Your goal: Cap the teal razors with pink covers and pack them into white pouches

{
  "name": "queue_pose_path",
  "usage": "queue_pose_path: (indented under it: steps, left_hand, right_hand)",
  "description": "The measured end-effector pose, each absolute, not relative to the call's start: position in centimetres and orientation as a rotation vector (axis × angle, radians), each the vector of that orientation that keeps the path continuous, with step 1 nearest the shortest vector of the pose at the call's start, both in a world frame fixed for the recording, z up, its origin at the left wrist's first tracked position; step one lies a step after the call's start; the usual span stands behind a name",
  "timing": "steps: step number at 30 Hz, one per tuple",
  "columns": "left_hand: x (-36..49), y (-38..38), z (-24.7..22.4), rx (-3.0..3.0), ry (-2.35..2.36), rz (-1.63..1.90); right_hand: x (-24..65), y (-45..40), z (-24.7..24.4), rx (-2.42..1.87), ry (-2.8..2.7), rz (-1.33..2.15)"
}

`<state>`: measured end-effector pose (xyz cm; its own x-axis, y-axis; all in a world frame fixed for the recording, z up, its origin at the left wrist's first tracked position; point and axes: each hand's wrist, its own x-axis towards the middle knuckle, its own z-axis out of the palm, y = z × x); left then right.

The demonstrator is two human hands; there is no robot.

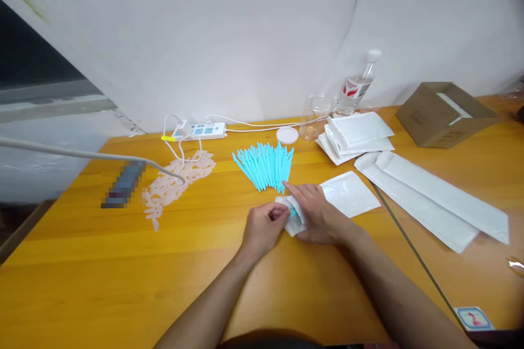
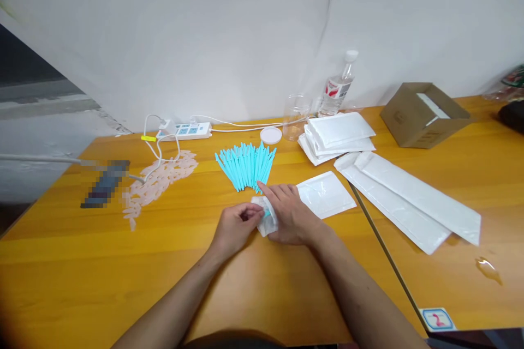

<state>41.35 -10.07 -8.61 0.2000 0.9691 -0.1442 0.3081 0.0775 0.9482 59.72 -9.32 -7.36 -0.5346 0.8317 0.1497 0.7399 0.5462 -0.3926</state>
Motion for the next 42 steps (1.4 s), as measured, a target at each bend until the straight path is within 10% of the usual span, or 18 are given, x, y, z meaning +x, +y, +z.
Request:
queue_pose_path:
  steps: [28, 42]
  left_hand:
    - [40.1, -10.3, -6.5, 1.698, 1.55, 0.604]
    - [37.6, -12.0, 9.6, 1.95, 1.107, 0.888]
  right_hand:
    - [62.2, -9.9, -6.8, -1.297, -2.328, 0.464]
    - [58.3, -12.9, -2.1, -1.105, -1.918, 0.604]
